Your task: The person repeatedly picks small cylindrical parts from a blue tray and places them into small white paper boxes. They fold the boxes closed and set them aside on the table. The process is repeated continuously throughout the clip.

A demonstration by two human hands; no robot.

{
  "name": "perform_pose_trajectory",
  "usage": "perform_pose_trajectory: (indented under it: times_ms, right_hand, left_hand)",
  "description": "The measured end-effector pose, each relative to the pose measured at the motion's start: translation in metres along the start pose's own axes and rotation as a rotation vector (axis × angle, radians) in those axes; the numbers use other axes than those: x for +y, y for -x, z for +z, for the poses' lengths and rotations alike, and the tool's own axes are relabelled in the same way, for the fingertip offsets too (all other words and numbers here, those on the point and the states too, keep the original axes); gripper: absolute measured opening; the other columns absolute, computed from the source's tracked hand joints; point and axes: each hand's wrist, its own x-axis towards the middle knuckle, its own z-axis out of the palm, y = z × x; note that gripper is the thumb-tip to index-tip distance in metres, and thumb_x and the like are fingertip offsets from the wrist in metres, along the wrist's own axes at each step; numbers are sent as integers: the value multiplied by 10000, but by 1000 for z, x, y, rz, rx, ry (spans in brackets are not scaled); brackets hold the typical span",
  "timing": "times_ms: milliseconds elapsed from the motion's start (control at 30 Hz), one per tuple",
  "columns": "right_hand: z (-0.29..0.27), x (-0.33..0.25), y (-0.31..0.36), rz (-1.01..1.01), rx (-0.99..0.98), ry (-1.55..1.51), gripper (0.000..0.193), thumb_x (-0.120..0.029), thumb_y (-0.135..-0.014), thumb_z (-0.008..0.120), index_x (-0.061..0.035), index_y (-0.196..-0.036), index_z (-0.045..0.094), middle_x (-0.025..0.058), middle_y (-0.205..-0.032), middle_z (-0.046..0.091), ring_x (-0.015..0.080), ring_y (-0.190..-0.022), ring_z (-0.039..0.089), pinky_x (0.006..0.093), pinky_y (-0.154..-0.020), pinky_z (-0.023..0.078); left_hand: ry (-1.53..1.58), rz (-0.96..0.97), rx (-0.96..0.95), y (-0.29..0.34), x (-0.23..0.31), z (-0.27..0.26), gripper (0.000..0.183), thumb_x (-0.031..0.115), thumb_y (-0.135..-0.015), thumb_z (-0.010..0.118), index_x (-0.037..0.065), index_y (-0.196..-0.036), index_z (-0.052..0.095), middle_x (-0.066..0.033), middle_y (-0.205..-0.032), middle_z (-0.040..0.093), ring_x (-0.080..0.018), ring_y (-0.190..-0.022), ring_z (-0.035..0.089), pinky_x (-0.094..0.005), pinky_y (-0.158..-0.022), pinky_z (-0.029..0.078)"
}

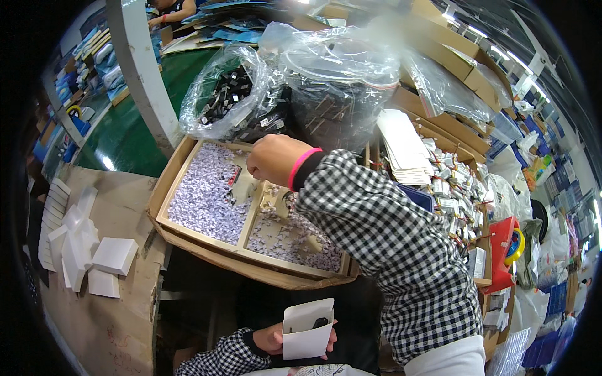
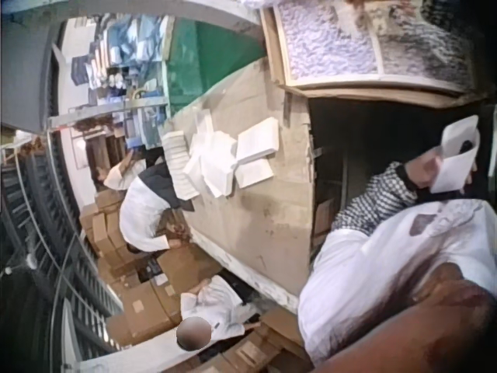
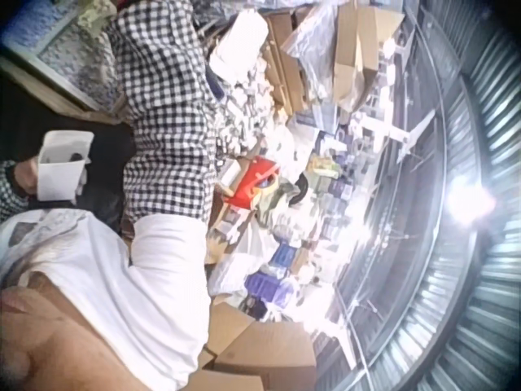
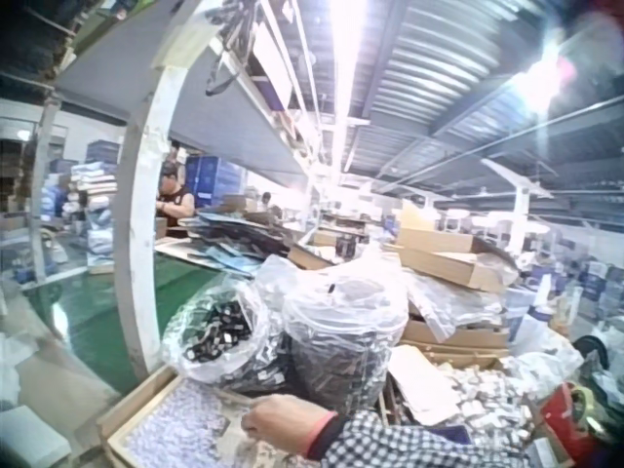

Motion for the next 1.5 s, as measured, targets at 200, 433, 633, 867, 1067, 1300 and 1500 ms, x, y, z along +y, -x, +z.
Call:
perform_pose_trajectory:
  times_ms: [200, 433, 633, 867, 1067, 1300, 1500]
  right_hand:
    - [1, -21, -35, 178, -279, 291, 134, -154, -778, 632, -57, -826, 712, 149, -824, 672, 326, -804, 659, 394, -687, 536]
    - [4, -18, -37, -3, -322, 448, 161, -162, -803, 595, -50, -814, 710, 124, -843, 686, 295, -823, 665, 367, -727, 543]
    - [-34, -38, 23, -83, -33, -114, 144, -203, -877, 567, -63, -887, 603, 102, -911, 573, 290, -831, 596, 379, -745, 485]
    - [-43, -110, 147, -82, -50, -250, 93, -187, -842, 624, -107, -863, 582, 33, -793, 566, 216, -701, 613, 320, -565, 503]
    - [-21, -137, 202, 109, -92, -120, 90, -138, -758, 588, -77, -819, 564, 46, -687, 626, 216, -659, 658, 320, -520, 510]
    - [-26, -117, 250, 72, 171, -205, 93, -167, -783, 607, -108, -850, 582, 47, -714, 600, 243, -653, 627, 359, -555, 506]
    - [-39, -40, 266, 504, 78, 402, 92, -203, -752, 653, -140, -813, 680, 8, -737, 605, 210, -812, 585, 356, -668, 494]
  left_hand:
    - [-17, 40, 26, 6, 1, -1, 1116, 713, -689, 627, -4, -1425, 191, -180, -1311, 416, -253, -1175, 474, -422, -959, 460]
    - [42, 112, 38, 6, 7, 4, 1091, 681, -686, 660, 8, -1418, 211, -176, -1283, 441, -249, -1156, 492, -433, -938, 477]
    - [102, 146, 95, 11, 13, 17, 1139, 663, -656, 703, -8, -1427, 200, -198, -1284, 435, -306, -1177, 478, -506, -974, 422]
    - [-144, 216, 226, 3, 15, 26, 1086, 771, -690, 550, 7, -1403, 252, -173, -1251, 460, -290, -1152, 487, -489, -925, 456]
    - [-117, 103, 133, -19, 1, 34, 1013, 726, -674, 620, 21, -1352, 358, -147, -1280, 455, -255, -1166, 495, -441, -965, 452]
    - [-143, -13, 157, -36, -23, 40, 1096, 757, -632, 631, 58, -1397, 276, -157, -1225, 485, -285, -1131, 513, -493, -927, 462]
    - [-155, -43, 155, -44, -26, 42, 1122, 750, -630, 636, 29, -1399, 253, -163, -1233, 478, -287, -1135, 509, -494, -930, 461]
